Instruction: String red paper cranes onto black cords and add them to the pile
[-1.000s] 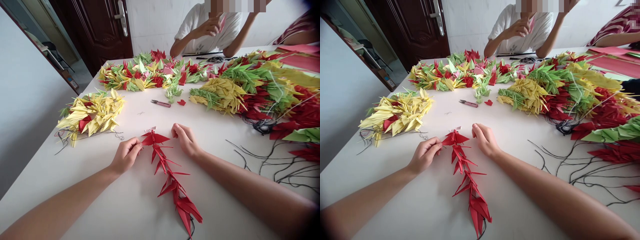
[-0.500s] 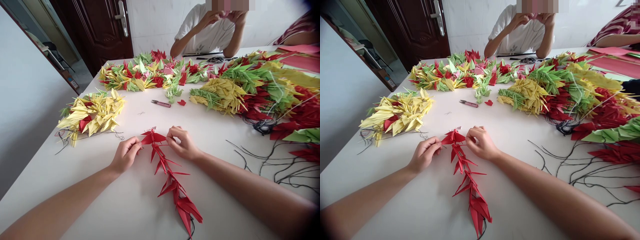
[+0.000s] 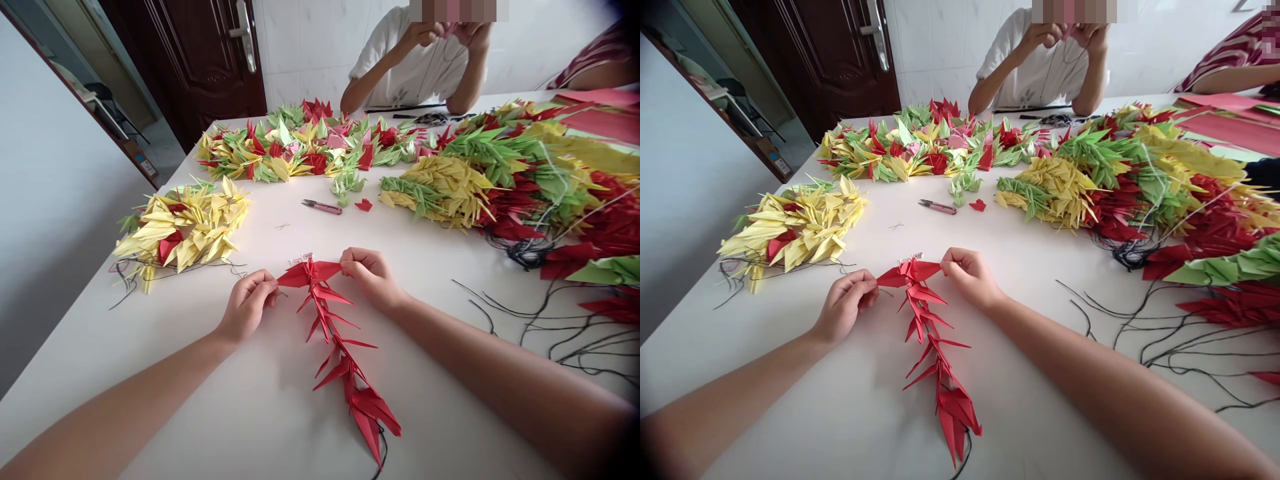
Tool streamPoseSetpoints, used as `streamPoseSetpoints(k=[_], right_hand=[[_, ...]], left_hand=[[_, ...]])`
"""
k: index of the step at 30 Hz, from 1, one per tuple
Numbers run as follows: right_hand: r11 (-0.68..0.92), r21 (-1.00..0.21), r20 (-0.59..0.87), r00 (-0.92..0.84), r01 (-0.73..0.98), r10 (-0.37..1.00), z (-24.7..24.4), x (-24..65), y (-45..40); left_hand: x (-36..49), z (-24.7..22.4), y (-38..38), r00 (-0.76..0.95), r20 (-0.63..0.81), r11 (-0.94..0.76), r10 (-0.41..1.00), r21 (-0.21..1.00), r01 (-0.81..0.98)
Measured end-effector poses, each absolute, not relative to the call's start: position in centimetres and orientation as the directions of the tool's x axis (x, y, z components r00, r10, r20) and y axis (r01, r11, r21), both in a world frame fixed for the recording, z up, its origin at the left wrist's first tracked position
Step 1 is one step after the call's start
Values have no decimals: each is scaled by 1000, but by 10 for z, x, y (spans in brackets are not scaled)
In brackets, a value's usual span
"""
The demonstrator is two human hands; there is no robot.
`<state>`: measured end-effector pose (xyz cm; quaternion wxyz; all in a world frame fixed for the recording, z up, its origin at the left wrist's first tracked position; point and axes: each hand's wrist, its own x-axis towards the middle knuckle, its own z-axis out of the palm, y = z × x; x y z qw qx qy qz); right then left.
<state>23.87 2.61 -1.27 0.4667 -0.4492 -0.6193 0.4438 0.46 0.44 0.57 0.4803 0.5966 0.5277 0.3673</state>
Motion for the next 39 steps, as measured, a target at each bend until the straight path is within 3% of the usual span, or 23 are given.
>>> streamPoseSetpoints(k=[17,23,30,39], right_hand=[[206,-968,179,-187,140,966,-7,237,22],[358,-932,314,-351,65,882,-12,240,21],[268,-855,145,-291,445,946,-6,234,21],[437,-711,134,-504,551,853,-4,231,22]], left_hand=[[3,4,2,198,-88,25,976,953,301],[3,1,2,330,-96,-27,939,937,349],[5,4,1,459,-44,-160,887,904,396],[6,4,0,547,43,-350,836,810,471]])
